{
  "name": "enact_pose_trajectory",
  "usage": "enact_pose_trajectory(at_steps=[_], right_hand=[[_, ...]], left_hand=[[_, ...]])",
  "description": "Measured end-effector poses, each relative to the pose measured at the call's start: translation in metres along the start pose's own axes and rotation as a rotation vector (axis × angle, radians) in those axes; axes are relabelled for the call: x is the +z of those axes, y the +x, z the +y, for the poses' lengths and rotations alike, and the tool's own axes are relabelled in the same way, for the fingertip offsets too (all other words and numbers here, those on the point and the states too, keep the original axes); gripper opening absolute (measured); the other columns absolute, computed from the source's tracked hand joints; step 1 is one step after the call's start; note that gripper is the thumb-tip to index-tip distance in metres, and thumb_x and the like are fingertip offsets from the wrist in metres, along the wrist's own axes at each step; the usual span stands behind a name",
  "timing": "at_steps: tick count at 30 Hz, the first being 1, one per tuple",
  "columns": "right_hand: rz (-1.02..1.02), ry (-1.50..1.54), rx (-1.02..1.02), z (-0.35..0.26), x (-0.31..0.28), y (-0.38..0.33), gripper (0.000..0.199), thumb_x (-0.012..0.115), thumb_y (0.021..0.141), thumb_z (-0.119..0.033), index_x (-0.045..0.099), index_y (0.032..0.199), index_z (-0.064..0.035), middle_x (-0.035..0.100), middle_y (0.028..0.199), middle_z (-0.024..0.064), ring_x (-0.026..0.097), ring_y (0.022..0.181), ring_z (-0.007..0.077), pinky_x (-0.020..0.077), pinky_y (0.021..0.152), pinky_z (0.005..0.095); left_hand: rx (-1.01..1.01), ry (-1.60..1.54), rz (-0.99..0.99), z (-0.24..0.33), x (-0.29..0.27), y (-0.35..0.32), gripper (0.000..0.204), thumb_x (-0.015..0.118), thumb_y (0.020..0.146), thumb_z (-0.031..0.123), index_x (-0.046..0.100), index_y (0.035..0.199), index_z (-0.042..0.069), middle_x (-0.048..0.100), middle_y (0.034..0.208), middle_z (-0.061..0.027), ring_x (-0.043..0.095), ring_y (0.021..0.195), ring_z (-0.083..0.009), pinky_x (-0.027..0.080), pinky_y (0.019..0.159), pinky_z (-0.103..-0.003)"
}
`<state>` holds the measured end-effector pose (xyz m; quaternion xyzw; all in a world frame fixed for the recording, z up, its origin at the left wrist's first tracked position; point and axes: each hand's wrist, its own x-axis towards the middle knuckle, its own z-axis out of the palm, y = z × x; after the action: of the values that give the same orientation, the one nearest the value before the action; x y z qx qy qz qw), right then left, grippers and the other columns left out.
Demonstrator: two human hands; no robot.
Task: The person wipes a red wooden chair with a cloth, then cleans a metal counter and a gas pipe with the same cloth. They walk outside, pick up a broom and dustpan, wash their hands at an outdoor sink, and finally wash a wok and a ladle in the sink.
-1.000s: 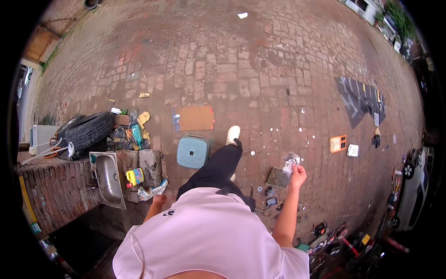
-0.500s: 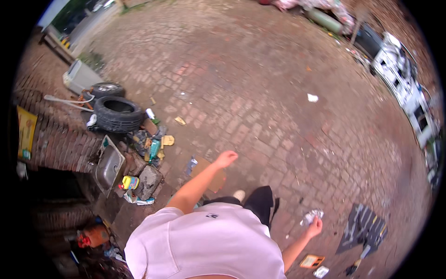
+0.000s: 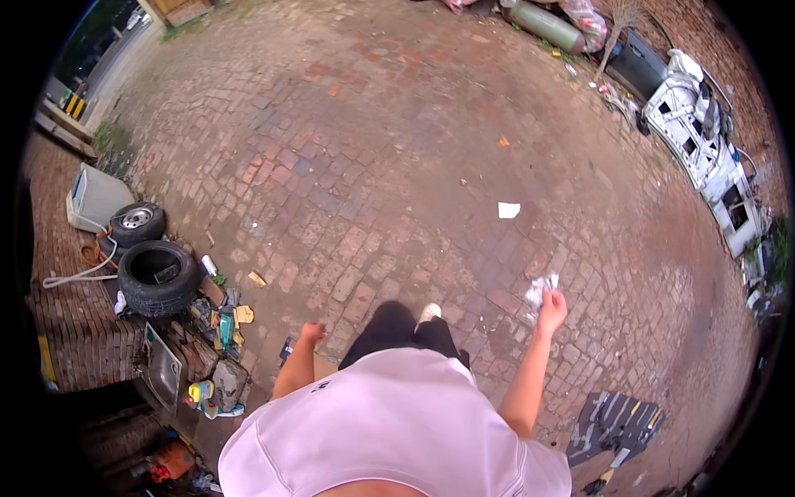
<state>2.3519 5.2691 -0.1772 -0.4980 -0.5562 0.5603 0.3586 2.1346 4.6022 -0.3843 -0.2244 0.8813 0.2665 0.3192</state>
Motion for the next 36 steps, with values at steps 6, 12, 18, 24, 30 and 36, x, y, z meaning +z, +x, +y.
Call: enact_pose_trajectory(at_steps=[6,12,18,24,30,36], right_hand=[[-0.11,-0.057,-0.112,-0.112,0.14,0.201,0.007,0.068,0.081,-0.011,0.062,0.082,-0.0067,0.057,0.069,-0.0059,0.047,0.059,0.0017,0.0328,0.052,0.0178],[-0.06,-0.112,-0.102,-0.153,0.274,0.328,0.009,0.068,0.081,-0.012,0.063,0.084,-0.0055,0.058,0.069,-0.0052,0.046,0.058,0.002,0.0327,0.051,0.018],[-0.06,-0.127,-0.152,-0.203,0.366,0.45,0.006,0.067,0.081,-0.012,0.064,0.082,-0.0081,0.058,0.068,-0.0061,0.046,0.056,0.0019,0.0317,0.049,0.0178],[0.064,-0.067,0.035,-0.206,0.484,0.577,0.006,0.067,0.081,-0.011,0.063,0.082,-0.0078,0.059,0.07,-0.005,0.048,0.057,0.002,0.0326,0.05,0.0178],[0.048,-0.06,-0.013,-0.236,0.622,0.766,0.006,0.068,0.081,-0.011,0.063,0.08,-0.0082,0.058,0.068,-0.0062,0.046,0.056,0.0014,0.031,0.05,0.0176],[-0.155,-0.033,-0.028,-0.323,0.824,0.907,0.005,0.067,0.082,-0.012,0.063,0.082,-0.009,0.058,0.069,-0.0071,0.045,0.056,0.0008,0.031,0.05,0.0178]], left_hand=[[-0.66,-0.834,-0.079,0.066,0.019,-0.1,0.007,0.054,0.078,0.006,0.056,0.074,0.001,0.053,0.059,-0.0067,0.049,0.045,-0.0158,0.035,0.037,-0.028],[-0.695,-0.507,-0.197,0.21,0.043,0.011,0.019,0.056,0.079,0.018,0.059,0.074,0.001,0.056,0.059,-0.0075,0.052,0.049,-0.0178,0.04,0.044,-0.032],[0.25,-0.316,0.051,0.633,-0.004,0.229,0.024,0.062,0.078,0.022,0.065,0.087,0.0,0.063,0.073,-0.0081,0.058,0.068,-0.0164,0.046,0.063,-0.03],[0.594,-0.573,-0.155,1.003,-0.053,0.31,0.022,0.058,0.085,0.019,0.061,0.096,0.0,0.064,0.082,-0.004,0.057,0.072,-0.0103,0.045,0.066,-0.025],[0.378,-0.456,-0.115,1.097,0.0,0.413,0.022,0.058,0.083,0.019,0.062,0.093,0.0,0.064,0.077,-0.0049,0.058,0.069,-0.0123,0.047,0.064,-0.027],[-0.471,-0.581,-0.419,0.985,0.002,0.429,0.012,0.056,0.083,0.017,0.061,0.085,0.006,0.06,0.069,-0.0027,0.055,0.055,-0.0156,0.044,0.047,-0.028]])
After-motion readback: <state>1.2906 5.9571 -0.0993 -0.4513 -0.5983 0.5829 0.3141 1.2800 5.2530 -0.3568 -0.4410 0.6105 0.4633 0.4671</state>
